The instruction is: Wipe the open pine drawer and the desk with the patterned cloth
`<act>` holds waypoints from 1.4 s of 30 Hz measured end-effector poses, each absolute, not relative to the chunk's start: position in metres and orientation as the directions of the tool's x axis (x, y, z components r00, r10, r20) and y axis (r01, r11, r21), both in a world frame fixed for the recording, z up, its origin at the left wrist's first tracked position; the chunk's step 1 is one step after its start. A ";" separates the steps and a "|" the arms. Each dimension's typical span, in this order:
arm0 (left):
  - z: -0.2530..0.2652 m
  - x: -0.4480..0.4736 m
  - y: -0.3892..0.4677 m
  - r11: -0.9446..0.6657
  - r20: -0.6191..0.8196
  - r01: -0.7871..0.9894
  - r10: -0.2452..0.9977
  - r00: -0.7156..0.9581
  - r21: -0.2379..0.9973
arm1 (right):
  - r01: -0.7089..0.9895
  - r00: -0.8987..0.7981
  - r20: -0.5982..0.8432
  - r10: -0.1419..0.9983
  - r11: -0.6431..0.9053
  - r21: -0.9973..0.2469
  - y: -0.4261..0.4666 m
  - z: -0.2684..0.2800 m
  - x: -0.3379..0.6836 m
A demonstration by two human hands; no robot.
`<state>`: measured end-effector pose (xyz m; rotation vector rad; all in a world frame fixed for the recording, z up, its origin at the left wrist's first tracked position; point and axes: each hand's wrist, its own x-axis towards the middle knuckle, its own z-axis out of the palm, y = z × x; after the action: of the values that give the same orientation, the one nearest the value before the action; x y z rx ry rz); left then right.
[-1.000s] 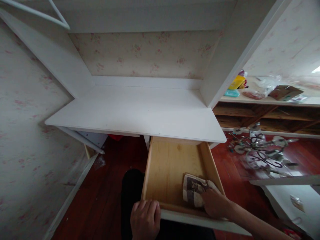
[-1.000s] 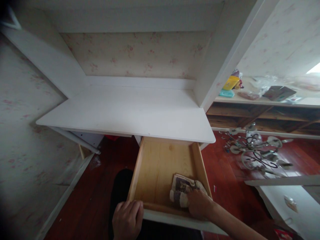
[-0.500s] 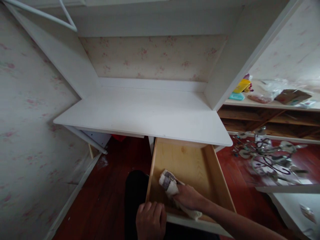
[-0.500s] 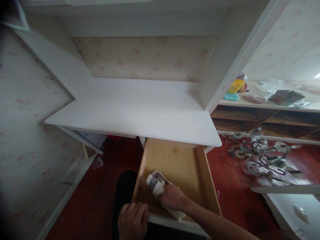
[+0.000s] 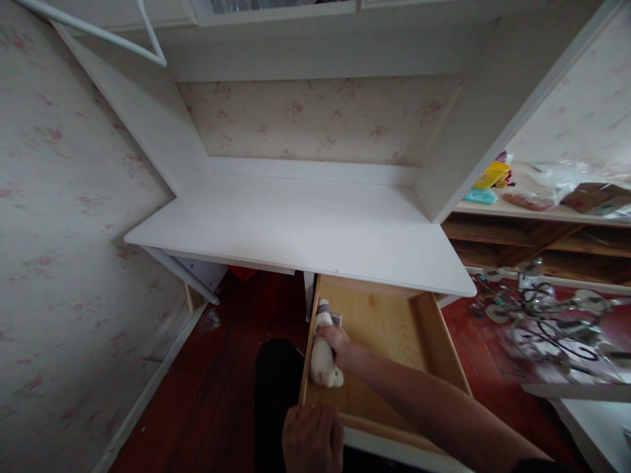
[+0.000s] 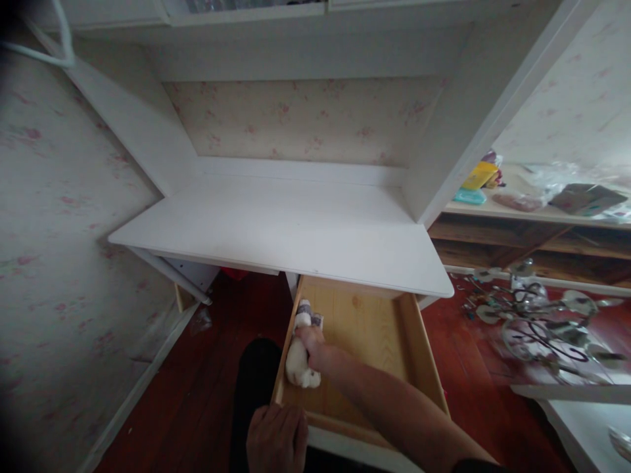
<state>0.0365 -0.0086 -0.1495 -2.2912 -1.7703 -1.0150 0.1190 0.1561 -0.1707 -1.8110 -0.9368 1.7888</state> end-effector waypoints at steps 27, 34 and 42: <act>-0.148 0.037 -0.007 -0.324 0.531 0.892 0.839 0.118 0.314 | 0.708 -0.700 -0.065 0.711 0.680 -0.192 0.225 -0.182 0.231; -0.147 0.038 -0.008 -0.313 0.513 0.898 0.850 0.120 0.309 | 0.801 -0.596 -0.123 0.794 0.577 -0.156 0.223 -0.171 0.299; -0.140 0.036 -0.007 -0.339 0.484 0.897 0.858 0.171 0.284 | 0.917 -0.394 -0.195 0.898 0.399 -0.018 0.190 -0.157 0.374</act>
<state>0.0361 -0.0070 -0.1402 -2.3519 -1.7654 -0.8973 0.3743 0.1903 -0.1567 -1.8013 -2.7524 0.2017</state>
